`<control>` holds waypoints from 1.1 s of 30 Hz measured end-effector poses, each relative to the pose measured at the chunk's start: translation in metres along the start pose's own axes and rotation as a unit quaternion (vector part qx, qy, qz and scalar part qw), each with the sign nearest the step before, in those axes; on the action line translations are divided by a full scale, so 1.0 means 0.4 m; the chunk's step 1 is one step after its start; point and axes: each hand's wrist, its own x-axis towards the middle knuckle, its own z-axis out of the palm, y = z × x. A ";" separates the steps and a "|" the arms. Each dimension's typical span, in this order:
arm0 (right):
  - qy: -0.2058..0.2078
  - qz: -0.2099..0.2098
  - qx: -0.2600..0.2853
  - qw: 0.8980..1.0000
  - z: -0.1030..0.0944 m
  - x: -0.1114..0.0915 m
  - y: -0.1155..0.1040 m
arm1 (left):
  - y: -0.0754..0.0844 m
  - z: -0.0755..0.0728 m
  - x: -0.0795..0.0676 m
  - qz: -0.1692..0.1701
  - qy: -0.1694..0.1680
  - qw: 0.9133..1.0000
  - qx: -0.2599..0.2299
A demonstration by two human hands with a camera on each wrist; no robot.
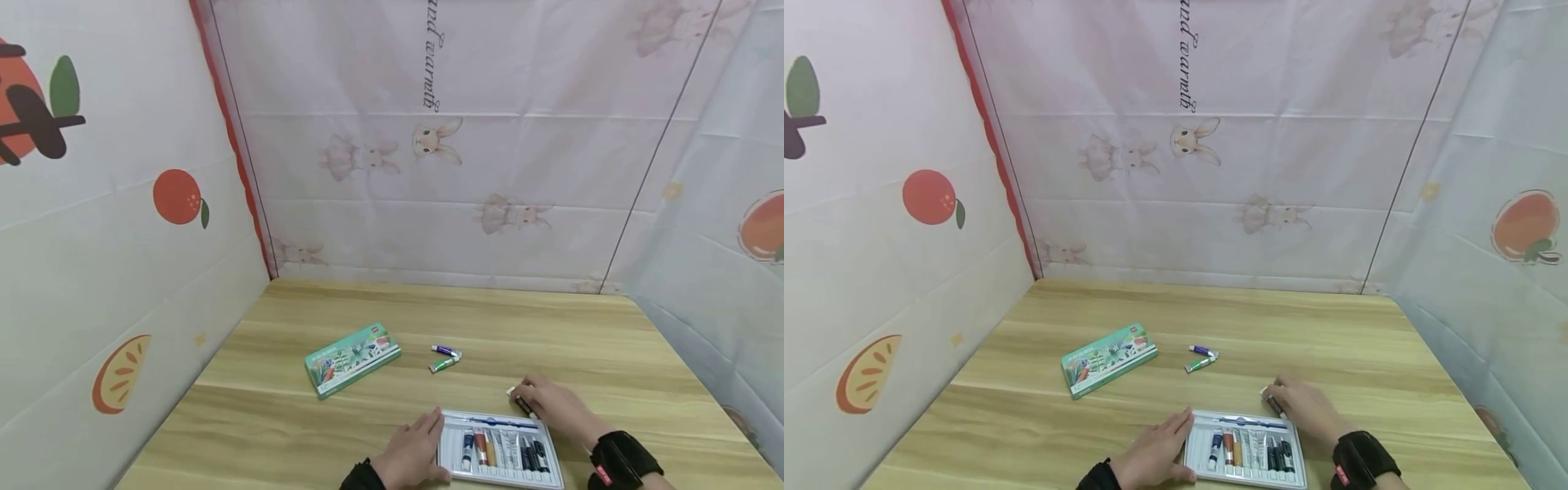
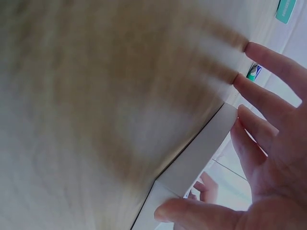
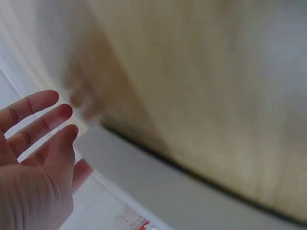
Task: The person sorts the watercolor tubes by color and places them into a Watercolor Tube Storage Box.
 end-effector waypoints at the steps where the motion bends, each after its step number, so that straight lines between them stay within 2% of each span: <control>1: -0.003 -0.009 0.003 1.000 0.000 -0.004 0.004 | 0.000 0.000 0.000 0.001 0.002 1.000 0.003; 4: -0.002 -0.002 -0.001 1.000 -0.001 -0.015 0.012 | 0.000 -0.001 0.001 -0.001 0.003 1.000 0.007; 8: 0.020 0.008 -0.023 0.999 -0.002 -0.023 0.020 | 0.004 -0.006 -0.002 -0.003 -0.002 1.000 0.007; 15: 0.031 -0.067 -0.039 0.997 -0.002 -0.024 0.019 | 0.007 -0.012 -0.005 -0.004 -0.003 1.000 0.003; 17: 0.029 -0.063 -0.035 0.997 -0.004 -0.027 0.017 | 0.008 -0.010 -0.006 -0.004 -0.005 1.000 0.000; 20: 0.029 -0.036 -0.023 0.999 -0.010 -0.031 0.005 | 0.007 -0.007 -0.010 -0.005 -0.009 1.000 -0.013; 23: 0.018 -0.010 0.012 1.000 -0.031 -0.024 -0.039 | 0.004 -0.003 -0.015 -0.012 -0.015 0.999 -0.026; 26: -0.017 -0.012 0.074 0.997 -0.058 -0.004 -0.116 | 0.002 -0.003 -0.018 -0.016 -0.014 0.999 -0.025; 30: -0.062 -0.067 0.147 0.985 -0.065 0.019 -0.222 | 0.002 -0.006 -0.015 -0.006 0.002 1.000 -0.004; 33: -0.074 -0.116 0.152 0.979 -0.046 0.021 -0.275 | 0.007 -0.005 -0.012 0.008 0.014 1.000 0.012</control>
